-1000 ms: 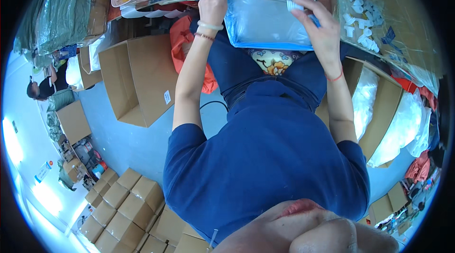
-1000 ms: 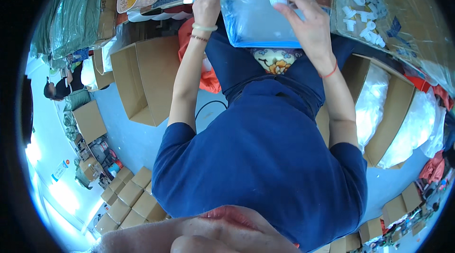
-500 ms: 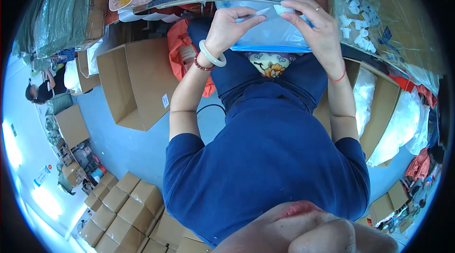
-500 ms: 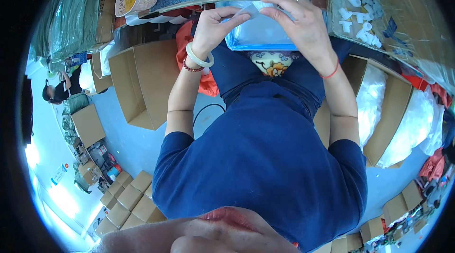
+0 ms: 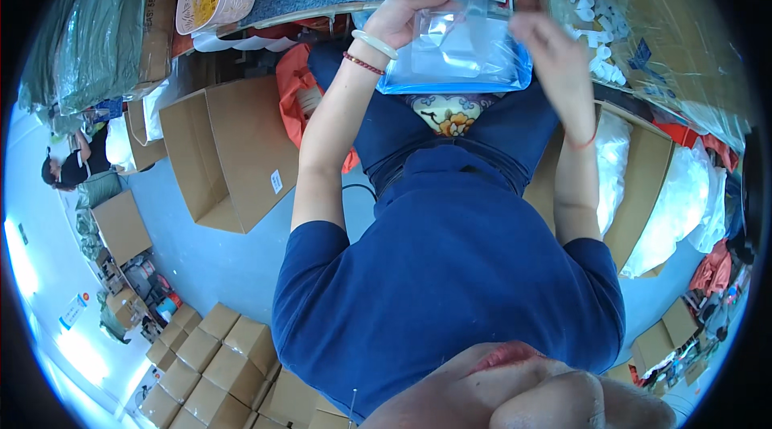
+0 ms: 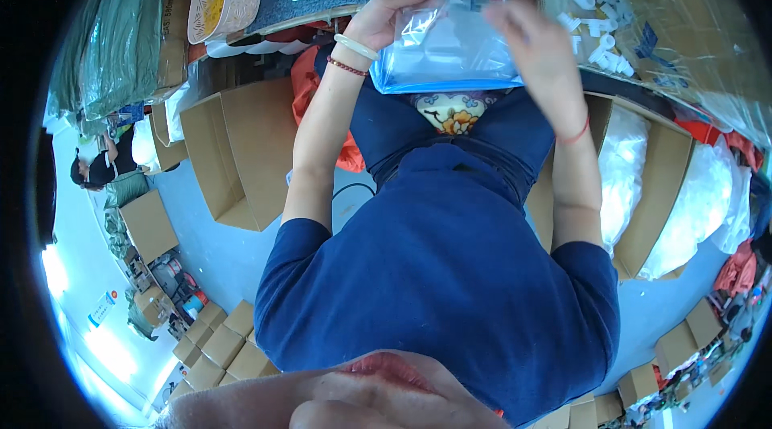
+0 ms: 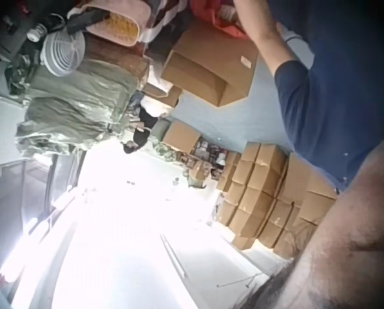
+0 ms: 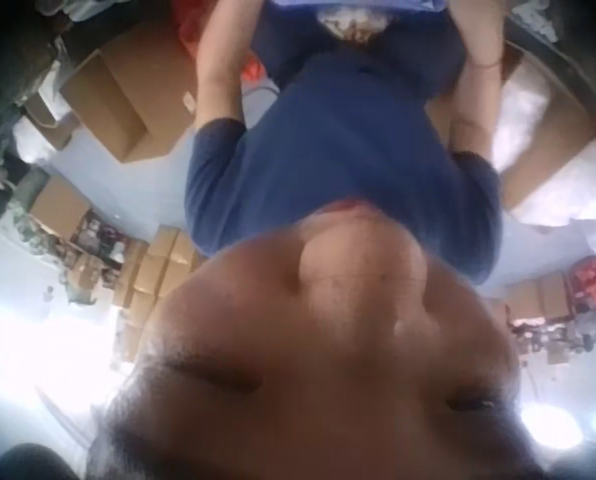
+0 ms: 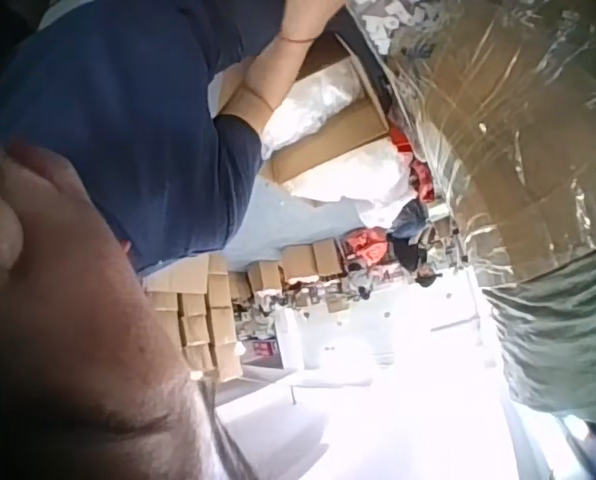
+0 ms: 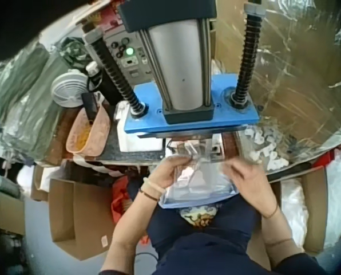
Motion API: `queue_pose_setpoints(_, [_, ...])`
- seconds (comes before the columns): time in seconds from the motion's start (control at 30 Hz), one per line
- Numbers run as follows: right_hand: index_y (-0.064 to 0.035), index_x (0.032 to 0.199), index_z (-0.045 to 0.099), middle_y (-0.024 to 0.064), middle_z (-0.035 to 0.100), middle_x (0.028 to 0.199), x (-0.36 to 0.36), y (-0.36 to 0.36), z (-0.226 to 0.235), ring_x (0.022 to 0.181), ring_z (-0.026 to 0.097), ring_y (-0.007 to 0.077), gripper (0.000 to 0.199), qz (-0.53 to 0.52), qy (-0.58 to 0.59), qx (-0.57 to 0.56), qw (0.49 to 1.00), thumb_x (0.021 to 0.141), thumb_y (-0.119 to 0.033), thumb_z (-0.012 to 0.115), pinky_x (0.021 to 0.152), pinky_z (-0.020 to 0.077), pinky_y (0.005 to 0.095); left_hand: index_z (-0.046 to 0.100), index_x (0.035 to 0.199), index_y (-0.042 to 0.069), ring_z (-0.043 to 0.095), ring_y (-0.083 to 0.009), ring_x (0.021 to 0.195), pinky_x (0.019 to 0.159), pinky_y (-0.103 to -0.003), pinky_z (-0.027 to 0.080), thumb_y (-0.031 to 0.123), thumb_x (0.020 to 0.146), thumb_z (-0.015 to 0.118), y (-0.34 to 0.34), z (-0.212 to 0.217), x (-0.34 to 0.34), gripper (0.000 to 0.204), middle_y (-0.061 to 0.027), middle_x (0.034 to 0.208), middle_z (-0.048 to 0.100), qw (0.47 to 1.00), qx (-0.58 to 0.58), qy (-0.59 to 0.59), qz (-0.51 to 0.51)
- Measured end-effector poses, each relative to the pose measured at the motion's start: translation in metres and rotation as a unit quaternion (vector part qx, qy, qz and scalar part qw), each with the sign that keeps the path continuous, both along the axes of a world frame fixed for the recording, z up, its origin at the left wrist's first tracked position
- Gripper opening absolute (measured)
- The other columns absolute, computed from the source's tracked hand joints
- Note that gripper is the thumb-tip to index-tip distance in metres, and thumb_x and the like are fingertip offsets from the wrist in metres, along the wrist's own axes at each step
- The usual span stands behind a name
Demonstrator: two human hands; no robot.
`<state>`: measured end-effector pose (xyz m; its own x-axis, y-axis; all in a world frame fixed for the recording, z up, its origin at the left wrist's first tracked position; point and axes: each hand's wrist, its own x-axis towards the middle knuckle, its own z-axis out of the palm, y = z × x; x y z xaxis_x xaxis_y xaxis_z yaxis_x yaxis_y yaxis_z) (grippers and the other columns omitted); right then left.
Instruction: Sealing plastic bags using a manual heat-sealing machine at a workbench.
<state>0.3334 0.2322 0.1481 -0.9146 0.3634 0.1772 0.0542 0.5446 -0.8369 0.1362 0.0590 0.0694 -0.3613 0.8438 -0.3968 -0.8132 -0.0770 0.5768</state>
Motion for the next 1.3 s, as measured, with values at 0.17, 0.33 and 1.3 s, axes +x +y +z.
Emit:
queue_pose_setpoints(0.17, [-0.0024, 0.105, 0.064, 0.0162, 0.067, 0.092, 0.010, -0.059, -0.152, 0.089, 0.066, 0.0338, 0.024, 0.135, -0.097, 0.287, 0.944, 0.087, -0.018, 0.063, 0.075, 0.0530, 0.0394, 0.063, 0.114, -0.008, 0.064, -0.0229, 0.110, 0.100, -0.031, 0.047, 0.012, 0.095, 0.061, 0.004, -0.007, -0.001, 0.028, -0.0168, 0.114, 0.067, 0.997, -0.009, 0.071, -0.006])
queue_pose_setpoints(0.33, [-0.0045, 0.103, 0.059, 0.0128, 0.066, 0.086, 0.004, -0.078, -0.273, 0.084, 0.066, 0.0317, 0.022, 0.189, -0.146, 0.330, 0.913, 0.082, -0.009, 0.058, 0.070, 0.0525, 0.0416, 0.062, 0.118, -0.007, 0.065, -0.0211, 0.106, 0.093, -0.032, 0.052, 0.017, 0.095, 0.063, -0.013, -0.006, 0.005, 0.033, -0.0134, 0.115, 0.067, 0.983, -0.078, 0.166, -0.007])
queue_pose_setpoints(1.3, [-0.0086, 0.124, 0.054, 0.0240, 0.065, 0.112, -0.021, 0.086, -0.068, 0.100, 0.062, 0.0422, 0.035, -0.197, -0.120, 0.231, 0.945, 0.095, -0.027, 0.058, 0.082, 0.0505, 0.0459, 0.061, 0.122, 0.000, 0.048, -0.0387, 0.125, 0.104, -0.045, 0.040, 0.011, 0.094, 0.058, -0.065, -0.030, -0.094, 0.030, -0.0223, 0.135, 0.052, 0.363, -0.273, 0.800, 0.392])
